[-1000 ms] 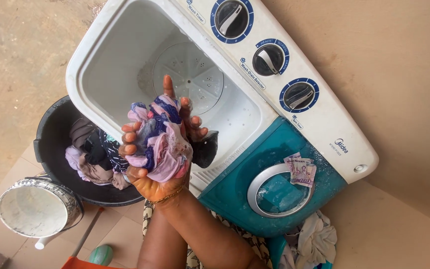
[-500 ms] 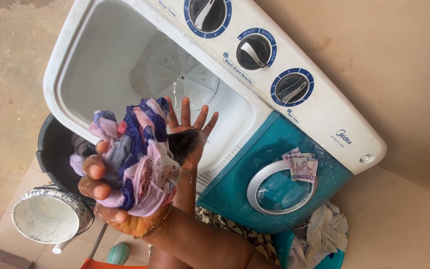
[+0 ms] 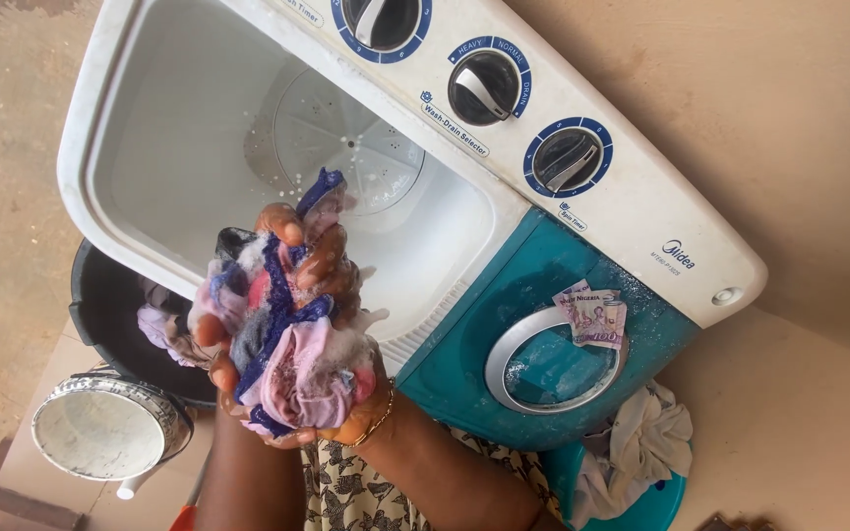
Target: Wash clothes by hand in a small portable washing machine and a bucket.
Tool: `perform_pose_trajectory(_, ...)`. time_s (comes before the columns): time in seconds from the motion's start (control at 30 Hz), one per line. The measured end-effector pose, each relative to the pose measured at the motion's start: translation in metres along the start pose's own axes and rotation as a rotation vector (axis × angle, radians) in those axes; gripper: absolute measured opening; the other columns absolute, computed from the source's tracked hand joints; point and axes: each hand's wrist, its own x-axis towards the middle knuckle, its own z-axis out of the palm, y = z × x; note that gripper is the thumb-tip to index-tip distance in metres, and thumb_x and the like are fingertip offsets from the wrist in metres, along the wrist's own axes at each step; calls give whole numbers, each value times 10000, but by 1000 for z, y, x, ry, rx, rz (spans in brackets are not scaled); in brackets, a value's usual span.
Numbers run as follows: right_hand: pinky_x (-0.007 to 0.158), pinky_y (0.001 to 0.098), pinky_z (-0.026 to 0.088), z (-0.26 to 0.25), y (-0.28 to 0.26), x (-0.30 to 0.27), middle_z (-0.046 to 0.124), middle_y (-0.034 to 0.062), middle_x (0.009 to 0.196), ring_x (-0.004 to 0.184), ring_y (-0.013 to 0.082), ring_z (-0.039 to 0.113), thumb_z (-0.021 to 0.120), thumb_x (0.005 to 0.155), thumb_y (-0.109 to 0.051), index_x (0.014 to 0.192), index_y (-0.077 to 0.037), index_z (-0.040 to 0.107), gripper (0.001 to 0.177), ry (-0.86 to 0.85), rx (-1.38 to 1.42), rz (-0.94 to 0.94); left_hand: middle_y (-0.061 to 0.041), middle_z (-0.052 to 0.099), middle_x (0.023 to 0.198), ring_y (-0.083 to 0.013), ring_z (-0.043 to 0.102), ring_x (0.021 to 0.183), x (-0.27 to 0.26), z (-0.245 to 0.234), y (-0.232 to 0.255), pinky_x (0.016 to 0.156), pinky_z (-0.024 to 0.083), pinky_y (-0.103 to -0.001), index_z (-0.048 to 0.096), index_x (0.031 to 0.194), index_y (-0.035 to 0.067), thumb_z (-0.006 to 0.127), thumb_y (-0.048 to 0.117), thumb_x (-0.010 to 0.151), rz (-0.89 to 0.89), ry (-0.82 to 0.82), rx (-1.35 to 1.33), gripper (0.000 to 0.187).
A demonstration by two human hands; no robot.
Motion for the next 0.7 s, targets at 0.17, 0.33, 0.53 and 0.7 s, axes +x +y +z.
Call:
perform_pose_trajectory(0.17, 760, 459, 619, -4, -22, -11, 636, 233, 1251, 1072, 349, 706, 558, 1111, -359, 1321, -2, 496, 419, 194, -166, -25, -126, 650, 996, -194, 607, 913, 21, -9, 30, 826, 530, -323, 609, 1167, -43, 945, 114, 802, -281, -150, 391, 520)
perform_pose_trajectory(0.33, 840, 420, 615, -75, -65, -2, 658, 178, 1226, 1062, 302, 706, 608, 1081, -271, 1295, -45, 511, 326, 283, -560, -93, -82, 679, 931, -177, 659, 849, 41, 3, 25, 779, 561, -318, 642, 1041, 30, 900, 79, 759, -405, 120, 826, 384)
perform_pose_trajectory(0.53, 1025, 323, 554, -109, -112, 28, 673, 78, 1219, 1135, 206, 654, 713, 899, -331, 1307, -59, 570, 511, 150, -2143, -392, -49, 605, 773, -150, 596, 692, 43, -40, -2, 632, 506, -330, 542, 791, 44, 698, 6, 795, -358, 310, 1075, 161)
perform_pose_trajectory(0.7, 955, 351, 602, -103, -130, 27, 778, 84, 1099, 1046, 228, 762, 665, 884, -488, 1175, -92, 713, 493, 378, -2157, -400, -84, 537, 654, -151, 481, 623, 51, -33, -13, 616, 462, -341, 565, 758, 36, 673, 10, 813, -211, 354, 1502, 123)
